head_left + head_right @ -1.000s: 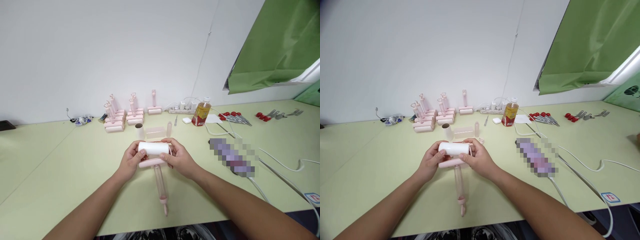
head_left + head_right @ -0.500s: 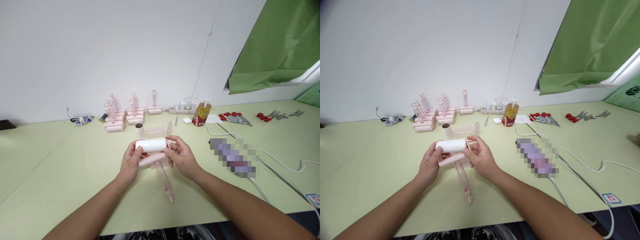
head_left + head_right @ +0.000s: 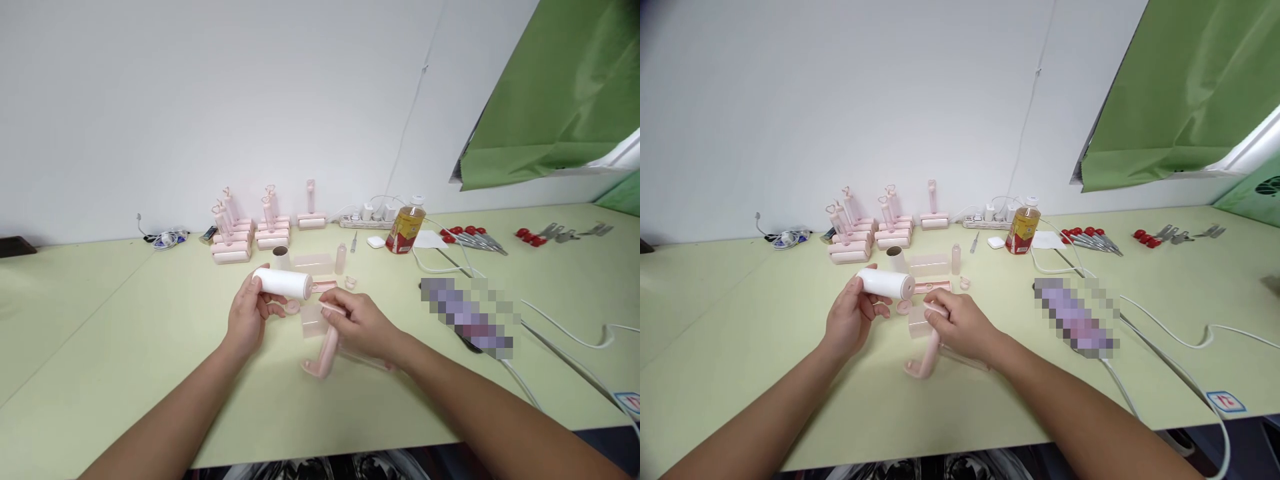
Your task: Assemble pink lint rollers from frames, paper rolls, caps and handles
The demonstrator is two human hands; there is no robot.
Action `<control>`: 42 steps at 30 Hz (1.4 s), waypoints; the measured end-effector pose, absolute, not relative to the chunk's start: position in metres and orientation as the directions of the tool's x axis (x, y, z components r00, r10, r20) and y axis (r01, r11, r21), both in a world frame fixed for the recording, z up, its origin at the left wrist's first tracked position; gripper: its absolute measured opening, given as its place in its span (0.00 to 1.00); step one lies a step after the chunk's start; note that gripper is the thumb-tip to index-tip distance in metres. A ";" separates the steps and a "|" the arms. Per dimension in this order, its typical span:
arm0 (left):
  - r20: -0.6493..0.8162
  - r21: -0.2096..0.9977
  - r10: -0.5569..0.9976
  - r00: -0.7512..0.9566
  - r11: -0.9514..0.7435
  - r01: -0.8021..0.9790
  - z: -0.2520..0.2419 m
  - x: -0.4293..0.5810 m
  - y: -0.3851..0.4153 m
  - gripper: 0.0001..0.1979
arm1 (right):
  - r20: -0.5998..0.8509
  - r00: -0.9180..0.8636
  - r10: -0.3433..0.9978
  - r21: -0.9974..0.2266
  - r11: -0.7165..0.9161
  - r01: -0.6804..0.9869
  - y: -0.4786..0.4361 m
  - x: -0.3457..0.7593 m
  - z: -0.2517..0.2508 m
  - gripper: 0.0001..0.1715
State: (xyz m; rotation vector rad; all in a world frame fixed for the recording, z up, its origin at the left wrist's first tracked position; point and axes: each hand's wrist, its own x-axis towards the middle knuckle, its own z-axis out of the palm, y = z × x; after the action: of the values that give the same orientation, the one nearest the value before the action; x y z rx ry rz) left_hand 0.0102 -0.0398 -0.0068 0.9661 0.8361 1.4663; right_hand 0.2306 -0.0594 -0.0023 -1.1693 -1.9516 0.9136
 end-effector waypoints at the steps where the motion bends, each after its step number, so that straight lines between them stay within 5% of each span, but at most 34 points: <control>1: 0.123 0.907 0.992 -0.017 -0.119 -0.404 -0.008 0.011 -0.041 0.22 | 0.187 -0.409 0.893 -0.786 0.385 0.483 -0.061 0.230 -0.001 0.06; 12: 0.190 0.927 0.976 0.108 -0.142 -0.346 -0.011 0.008 -0.042 0.20 | 0.264 -0.479 0.837 -0.553 0.539 0.635 -0.057 0.228 -0.006 0.12; 21: 0.323 0.935 0.918 0.231 -0.272 -0.228 -0.013 0.011 -0.049 0.22 | 0.282 -0.308 0.909 -0.526 0.414 0.743 -0.050 0.232 -0.009 0.10; 26: 0.297 0.938 0.947 0.121 -0.266 -0.221 -0.009 0.011 -0.046 0.24 | 0.276 -0.249 0.928 -0.568 0.366 0.737 -0.049 0.233 -0.007 0.12; 34: 0.256 0.936 0.967 -0.011 -0.251 -0.249 -0.004 0.009 -0.043 0.23 | 0.126 -0.033 0.991 -0.804 0.121 0.582 -0.037 0.242 -0.004 0.19; 42: 0.239 0.940 0.971 -0.012 -0.234 -0.247 -0.007 0.009 -0.042 0.23 | 0.028 -0.099 0.995 -0.758 0.085 0.646 -0.042 0.243 0.005 0.21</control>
State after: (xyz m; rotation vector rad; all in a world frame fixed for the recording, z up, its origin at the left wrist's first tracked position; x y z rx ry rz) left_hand 0.0089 -0.0425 -0.0071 1.1970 0.8848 1.4762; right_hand 0.2428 -0.0418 0.0050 -1.6161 -1.8079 0.8028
